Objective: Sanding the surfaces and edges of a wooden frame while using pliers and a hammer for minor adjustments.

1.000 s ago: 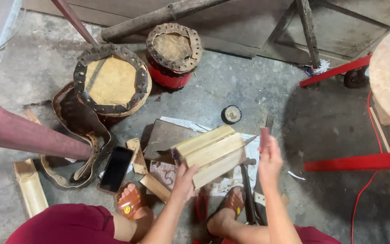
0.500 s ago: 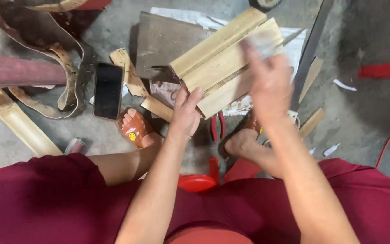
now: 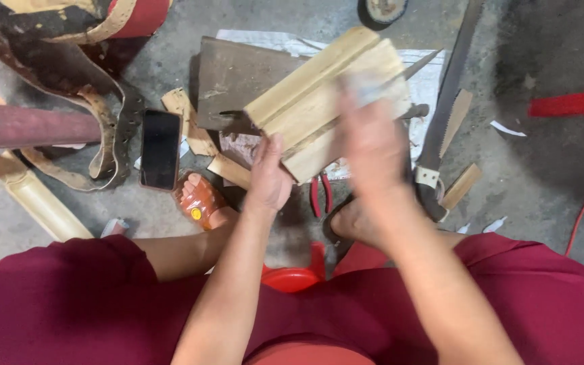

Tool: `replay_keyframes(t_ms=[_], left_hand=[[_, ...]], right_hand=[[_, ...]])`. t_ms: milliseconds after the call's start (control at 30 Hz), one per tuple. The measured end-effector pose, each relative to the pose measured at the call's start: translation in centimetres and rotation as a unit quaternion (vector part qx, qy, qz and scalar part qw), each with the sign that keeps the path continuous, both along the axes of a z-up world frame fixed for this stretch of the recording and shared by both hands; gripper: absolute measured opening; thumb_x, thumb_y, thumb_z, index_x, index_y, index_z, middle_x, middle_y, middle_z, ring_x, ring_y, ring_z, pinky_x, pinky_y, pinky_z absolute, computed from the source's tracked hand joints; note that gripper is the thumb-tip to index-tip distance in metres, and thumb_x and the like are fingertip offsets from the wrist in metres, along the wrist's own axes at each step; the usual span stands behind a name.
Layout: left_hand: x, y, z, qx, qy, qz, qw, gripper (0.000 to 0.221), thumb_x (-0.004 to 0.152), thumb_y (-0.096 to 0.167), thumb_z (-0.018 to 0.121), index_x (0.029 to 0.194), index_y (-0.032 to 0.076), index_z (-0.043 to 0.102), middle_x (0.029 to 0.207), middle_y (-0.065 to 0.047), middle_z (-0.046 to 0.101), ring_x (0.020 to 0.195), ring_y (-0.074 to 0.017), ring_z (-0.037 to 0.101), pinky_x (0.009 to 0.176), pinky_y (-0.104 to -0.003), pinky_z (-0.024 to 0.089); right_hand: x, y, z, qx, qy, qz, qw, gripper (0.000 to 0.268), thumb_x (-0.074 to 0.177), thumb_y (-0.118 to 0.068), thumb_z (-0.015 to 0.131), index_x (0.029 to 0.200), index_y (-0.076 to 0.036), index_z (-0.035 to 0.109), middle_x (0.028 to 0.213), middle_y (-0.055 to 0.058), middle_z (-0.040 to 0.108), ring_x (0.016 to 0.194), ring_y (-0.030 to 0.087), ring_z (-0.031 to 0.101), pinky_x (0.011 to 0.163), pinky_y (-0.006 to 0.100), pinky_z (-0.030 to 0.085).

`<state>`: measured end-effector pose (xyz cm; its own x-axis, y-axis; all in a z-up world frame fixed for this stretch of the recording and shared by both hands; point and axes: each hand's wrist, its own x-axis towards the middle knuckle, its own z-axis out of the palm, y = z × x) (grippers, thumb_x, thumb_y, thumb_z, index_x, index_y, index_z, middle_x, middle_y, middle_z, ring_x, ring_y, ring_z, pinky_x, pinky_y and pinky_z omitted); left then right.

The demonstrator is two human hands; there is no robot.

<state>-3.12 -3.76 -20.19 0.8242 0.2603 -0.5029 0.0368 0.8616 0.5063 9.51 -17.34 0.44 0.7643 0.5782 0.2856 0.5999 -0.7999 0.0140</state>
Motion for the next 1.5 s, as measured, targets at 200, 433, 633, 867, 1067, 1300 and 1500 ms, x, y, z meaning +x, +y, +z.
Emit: replay_keyframes(t_ms=[200, 433, 633, 867, 1067, 1300, 1500], left_hand=[[2.6, 1.2, 8.5, -0.03, -0.029, 0.015, 0.999, 0.041, 0.105, 0.035, 0.057, 0.14, 0.013, 0.059, 0.132, -0.016, 0.068, 0.117, -0.0295, 0.068, 0.104, -0.054, 0.055], [1.2, 0.5, 3.4, 0.004, 0.007, 0.007, 1.0, 0.045, 0.106, 0.035, 0.056, 0.145, 0.012, 0.054, 0.134, -0.014, 0.066, 0.118, -0.0283, 0.067, 0.103, -0.054, 0.054], [1.0, 0.6, 2.0, -0.018, -0.001, 0.011, 1.0, 0.04, 0.106, 0.033, 0.057, 0.14, 0.011, 0.057, 0.131, -0.017, 0.068, 0.114, -0.0315, 0.069, 0.096, -0.056, 0.058], [2.1, -0.1, 8.6, -0.014, 0.005, -0.036, 0.999, 0.053, 0.098, 0.013, 0.061, 0.149, 0.013, 0.048, 0.142, -0.014, 0.06, 0.126, -0.0292, 0.061, 0.107, -0.055, 0.049], [2.0, 0.1, 9.5, 0.12, -0.017, -0.11, 0.987, 0.066, 0.081, -0.006, 0.072, 0.142, 0.009, 0.053, 0.135, -0.008, 0.064, 0.12, -0.0181, 0.06, 0.105, -0.044, 0.052], [2.1, 0.4, 9.2, 0.177, 0.01, -0.151, 0.973, 0.063, 0.082, -0.003, 0.073, 0.141, 0.006, 0.053, 0.133, -0.009, 0.065, 0.117, -0.0161, 0.059, 0.101, -0.043, 0.054], [2.6, 0.0, 11.6, 0.162, 0.008, -0.154, 0.975, 0.064, 0.08, -0.007, 0.074, 0.14, 0.004, 0.055, 0.125, -0.01, 0.069, 0.109, -0.0169, 0.064, 0.095, -0.044, 0.058]], right_hand=[[-2.1, 5.7, 3.9, 0.114, 0.15, 0.034, 0.982, 0.038, 0.101, -0.008, 0.056, 0.132, -0.028, 0.063, 0.083, 0.01, 0.046, 0.073, 0.035, 0.057, 0.06, 0.049, 0.048], [-3.3, 2.6, -0.2, 0.051, 0.184, -0.046, 0.981, 0.036, 0.104, -0.006, 0.052, 0.135, -0.024, 0.056, 0.088, 0.008, 0.044, 0.073, 0.034, 0.057, 0.061, 0.048, 0.052], [-1.2, 2.6, 1.2, 0.029, 0.081, 0.016, 0.996, 0.04, 0.102, -0.013, 0.055, 0.136, -0.033, 0.061, 0.082, 0.002, 0.04, 0.065, 0.025, 0.053, 0.056, 0.041, 0.049], [4.1, -4.5, 0.9, 0.132, 0.104, -0.09, 0.982, 0.045, 0.103, -0.008, 0.05, 0.139, -0.03, 0.062, 0.091, 0.006, 0.056, 0.081, 0.035, 0.068, 0.072, 0.046, 0.055], [0.1, 1.4, 3.4, -0.044, 0.055, -0.06, 0.996, 0.054, 0.088, -0.005, 0.057, 0.134, -0.03, 0.065, 0.079, 0.008, 0.056, 0.059, 0.032, 0.064, 0.054, 0.049, 0.054], [-2.6, 3.3, 3.5, -0.089, 0.138, -0.054, 0.985, 0.051, 0.091, -0.012, 0.056, 0.14, -0.029, 0.056, 0.079, 0.004, 0.057, 0.067, 0.027, 0.067, 0.059, 0.046, 0.059], [-0.3, -1.8, -2.9, -0.162, -0.024, -0.108, 0.981, 0.054, 0.099, -0.011, 0.048, 0.148, -0.031, 0.051, 0.076, 0.001, 0.051, 0.065, 0.018, 0.06, 0.059, 0.034, 0.058]])
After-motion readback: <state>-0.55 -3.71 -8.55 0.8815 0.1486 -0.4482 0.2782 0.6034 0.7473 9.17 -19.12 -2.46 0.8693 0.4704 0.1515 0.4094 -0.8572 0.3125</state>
